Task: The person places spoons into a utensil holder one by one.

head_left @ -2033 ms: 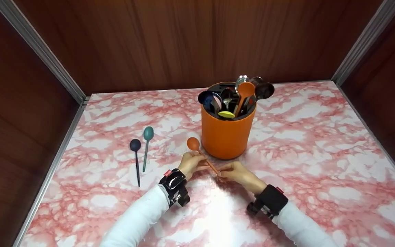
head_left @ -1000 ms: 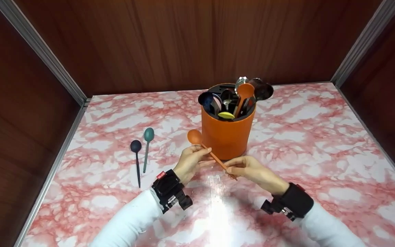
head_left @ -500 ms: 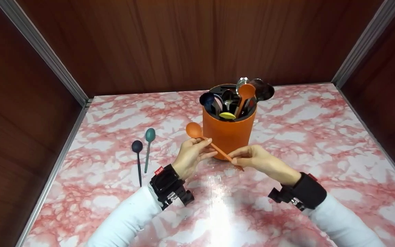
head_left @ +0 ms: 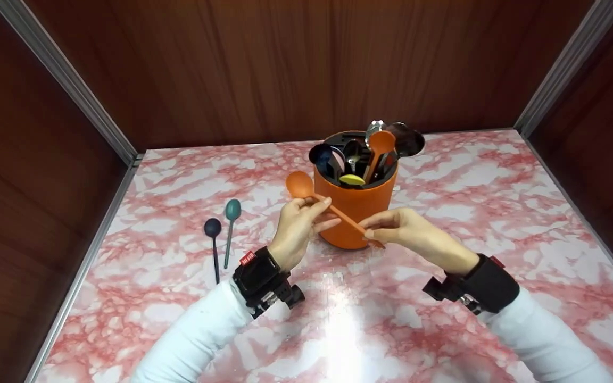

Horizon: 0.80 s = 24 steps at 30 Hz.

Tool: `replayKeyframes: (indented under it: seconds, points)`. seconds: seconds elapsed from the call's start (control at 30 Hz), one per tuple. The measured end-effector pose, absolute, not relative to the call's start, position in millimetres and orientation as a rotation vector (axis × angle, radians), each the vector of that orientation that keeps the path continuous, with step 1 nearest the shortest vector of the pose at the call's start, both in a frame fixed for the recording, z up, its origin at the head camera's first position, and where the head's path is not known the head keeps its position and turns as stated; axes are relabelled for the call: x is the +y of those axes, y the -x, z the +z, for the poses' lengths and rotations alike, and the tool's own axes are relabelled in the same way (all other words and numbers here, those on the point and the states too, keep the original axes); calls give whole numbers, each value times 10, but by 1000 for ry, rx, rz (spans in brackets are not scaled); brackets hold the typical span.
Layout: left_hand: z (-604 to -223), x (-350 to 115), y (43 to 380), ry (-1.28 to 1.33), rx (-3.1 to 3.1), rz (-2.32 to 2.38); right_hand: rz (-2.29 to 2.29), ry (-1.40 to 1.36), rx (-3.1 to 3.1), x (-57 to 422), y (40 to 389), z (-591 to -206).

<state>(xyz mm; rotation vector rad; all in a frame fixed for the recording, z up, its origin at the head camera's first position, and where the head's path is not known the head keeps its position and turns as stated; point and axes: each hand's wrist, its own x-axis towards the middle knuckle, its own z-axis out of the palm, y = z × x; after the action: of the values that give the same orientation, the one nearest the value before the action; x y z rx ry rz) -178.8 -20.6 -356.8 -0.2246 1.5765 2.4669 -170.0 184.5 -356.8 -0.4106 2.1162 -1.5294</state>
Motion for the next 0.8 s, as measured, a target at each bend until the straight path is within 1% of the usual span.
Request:
replayKeyframes:
  seconds: [0.23, 0.4, 0.8]
  points:
    - [-3426, -193, 1808, 155, 1598, 2512, -1544, 342, 2153, 1860, 1729, -3497]
    - [-3292, -204, 1848, 107, 1668, 2541, -1559, 341, 2162, 1897, 1733, -3482]
    - [-2998, -308, 1911, -139, 2008, 2645, -1522, 375, 2152, 2009, 1693, -3633]
